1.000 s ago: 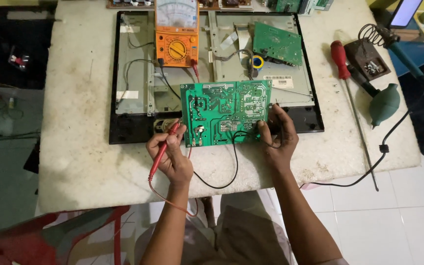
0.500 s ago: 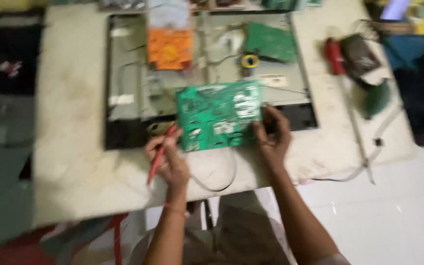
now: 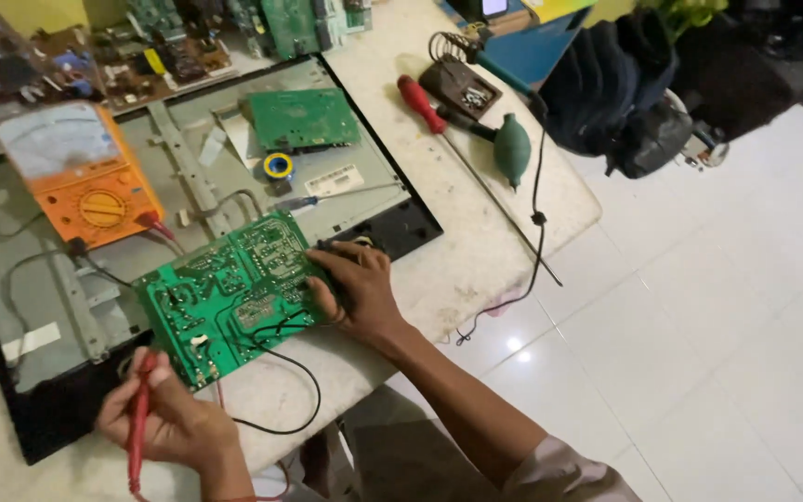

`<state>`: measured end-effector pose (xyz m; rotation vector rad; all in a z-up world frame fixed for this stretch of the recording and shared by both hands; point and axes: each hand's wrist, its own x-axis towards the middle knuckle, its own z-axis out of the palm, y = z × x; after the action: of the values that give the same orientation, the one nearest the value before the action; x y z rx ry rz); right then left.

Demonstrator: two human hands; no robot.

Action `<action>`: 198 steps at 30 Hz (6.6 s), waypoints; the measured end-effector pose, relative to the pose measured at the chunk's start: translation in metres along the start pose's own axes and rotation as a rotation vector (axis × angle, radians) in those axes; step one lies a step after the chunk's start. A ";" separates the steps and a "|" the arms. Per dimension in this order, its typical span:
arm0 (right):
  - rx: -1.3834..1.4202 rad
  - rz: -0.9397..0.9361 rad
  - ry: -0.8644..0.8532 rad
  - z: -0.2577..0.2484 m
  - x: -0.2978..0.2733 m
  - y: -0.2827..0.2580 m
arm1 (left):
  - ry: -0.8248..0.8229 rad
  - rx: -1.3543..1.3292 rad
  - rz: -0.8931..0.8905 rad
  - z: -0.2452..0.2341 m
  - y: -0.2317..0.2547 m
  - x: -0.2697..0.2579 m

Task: The person holds a green circuit board over a disassembled device chassis and uses multimeter probes to test various points on the board. They then use a soldering iron to work on specific components on the circuit board.

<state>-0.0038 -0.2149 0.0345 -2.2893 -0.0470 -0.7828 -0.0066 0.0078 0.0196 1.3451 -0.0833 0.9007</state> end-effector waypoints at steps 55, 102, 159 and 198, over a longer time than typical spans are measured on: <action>0.412 -0.043 0.110 -0.049 -0.010 -0.005 | -0.205 0.396 0.169 -0.044 0.027 0.002; 0.353 0.069 0.070 -0.022 -0.014 0.001 | -0.273 0.326 0.052 0.026 -0.017 0.019; 0.637 -0.084 0.296 -0.051 -0.062 0.016 | -0.216 0.643 0.286 0.038 -0.006 0.014; 0.598 0.172 0.048 -0.136 -0.041 0.060 | -0.278 0.679 0.160 0.039 0.011 0.016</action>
<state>-0.0931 -0.3391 0.0523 -1.6838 -0.0530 -0.6283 0.0142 -0.0183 0.0475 2.1190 -0.1046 0.9066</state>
